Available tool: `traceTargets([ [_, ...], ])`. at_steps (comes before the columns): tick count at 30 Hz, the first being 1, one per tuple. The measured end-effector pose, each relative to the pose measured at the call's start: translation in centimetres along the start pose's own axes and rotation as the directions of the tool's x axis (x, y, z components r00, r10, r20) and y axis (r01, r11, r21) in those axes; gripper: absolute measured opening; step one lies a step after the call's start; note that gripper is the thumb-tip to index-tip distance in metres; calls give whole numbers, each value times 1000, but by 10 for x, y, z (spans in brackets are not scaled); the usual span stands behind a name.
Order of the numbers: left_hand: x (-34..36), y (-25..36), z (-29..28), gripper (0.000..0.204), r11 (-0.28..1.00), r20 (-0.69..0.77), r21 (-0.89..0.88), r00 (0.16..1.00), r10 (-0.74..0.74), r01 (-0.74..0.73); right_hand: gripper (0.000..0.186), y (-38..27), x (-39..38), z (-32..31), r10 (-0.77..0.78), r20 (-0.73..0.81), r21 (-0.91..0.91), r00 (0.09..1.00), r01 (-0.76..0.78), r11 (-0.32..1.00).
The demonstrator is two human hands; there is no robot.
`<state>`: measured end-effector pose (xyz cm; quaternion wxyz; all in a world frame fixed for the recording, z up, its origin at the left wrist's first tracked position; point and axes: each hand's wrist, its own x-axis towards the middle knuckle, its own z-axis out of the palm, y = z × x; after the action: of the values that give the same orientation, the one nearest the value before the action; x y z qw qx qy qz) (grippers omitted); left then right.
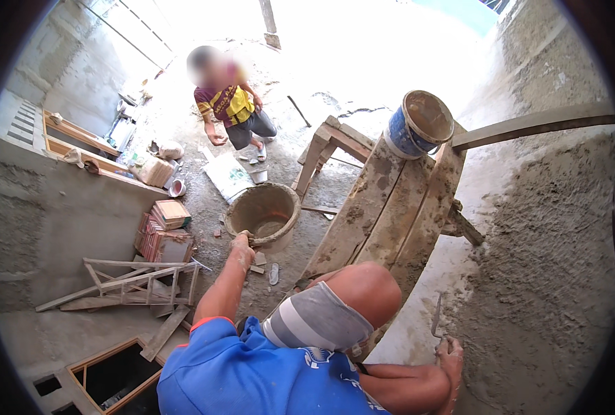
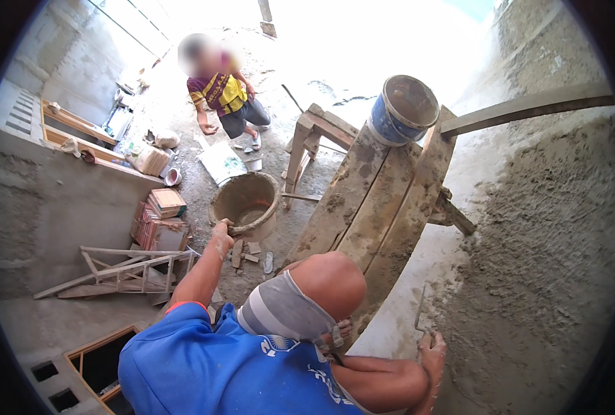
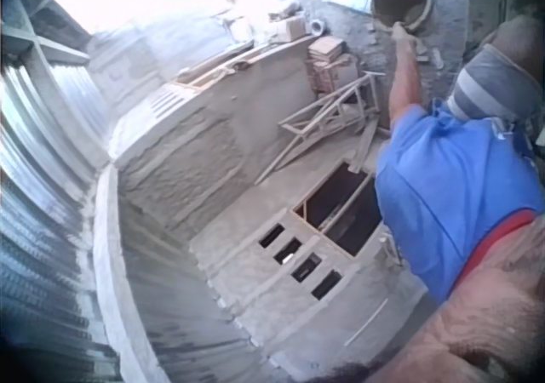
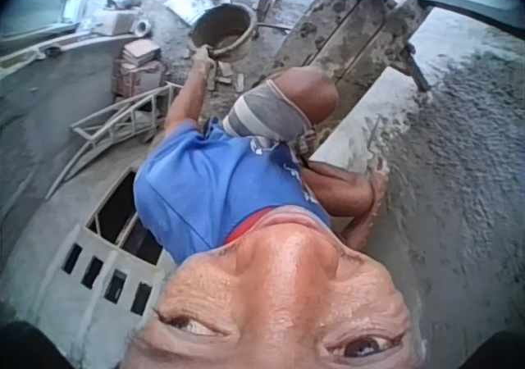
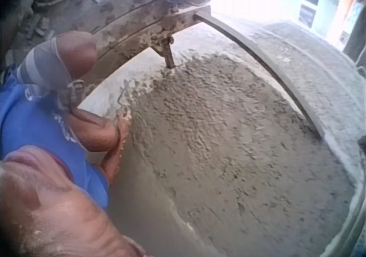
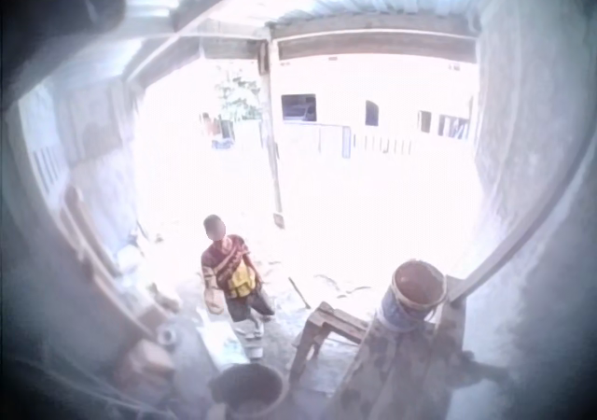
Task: The person applies plaster to a wall using a trowel and smooths the surface with a long wooden board, receiving buckets of material from a helper below.
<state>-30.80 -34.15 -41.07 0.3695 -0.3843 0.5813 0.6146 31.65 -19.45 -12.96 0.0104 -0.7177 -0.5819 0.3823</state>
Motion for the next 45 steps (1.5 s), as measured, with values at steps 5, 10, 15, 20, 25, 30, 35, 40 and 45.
traceTargets([
  [5, 26, 9, 7, 12, 997, -5, 52, 999, 48, -48, 45, 2, -4, -1, -22, 6, -68, 1000, 23, 997],
  [10, 54, 33, 31, 25, 1000, -133, -22, 991, 16, -19, 46, -29, -19, -6, 94, 12, -110, 996, -92, 990],
  [15, 98, 71, 55, 31, 996, -190, -54, 980, 59, -70, 44, -3, -28, -12, 55, -61, -253, 997, -69, 965],
  [20, 127, 128, 57, 53, 965, -202, -208, 973, 116, -158, 44, 7, -38, -14, 274, -34, -64, 961, -276, 959],
  [25, 91, 132, 97, 61, 952, -242, -209, 955, 173, -225, 45, 21, -58, -22, 313, -131, -156, 941, -331, 931],
  [30, 122, 152, 97, 52, 953, -228, -167, 950, 212, -253, 48, 51, -54, -21, 324, -114, -117, 939, -336, 935],
  [35, 143, 170, 87, 45, 976, -111, -170, 986, 121, -139, 49, -2, -49, -23, 228, -91, -196, 969, -242, 950],
  [40, 133, 167, 101, 44, 993, -170, -81, 982, 77, -91, 48, -29, -50, -27, 240, -77, -169, 968, -250, 953],
  [45, 85, 180, 126, 41, 943, -42, -154, 956, 291, -294, 48, -5, -28, -34, 187, 25, -147, 982, -182, 972],
])
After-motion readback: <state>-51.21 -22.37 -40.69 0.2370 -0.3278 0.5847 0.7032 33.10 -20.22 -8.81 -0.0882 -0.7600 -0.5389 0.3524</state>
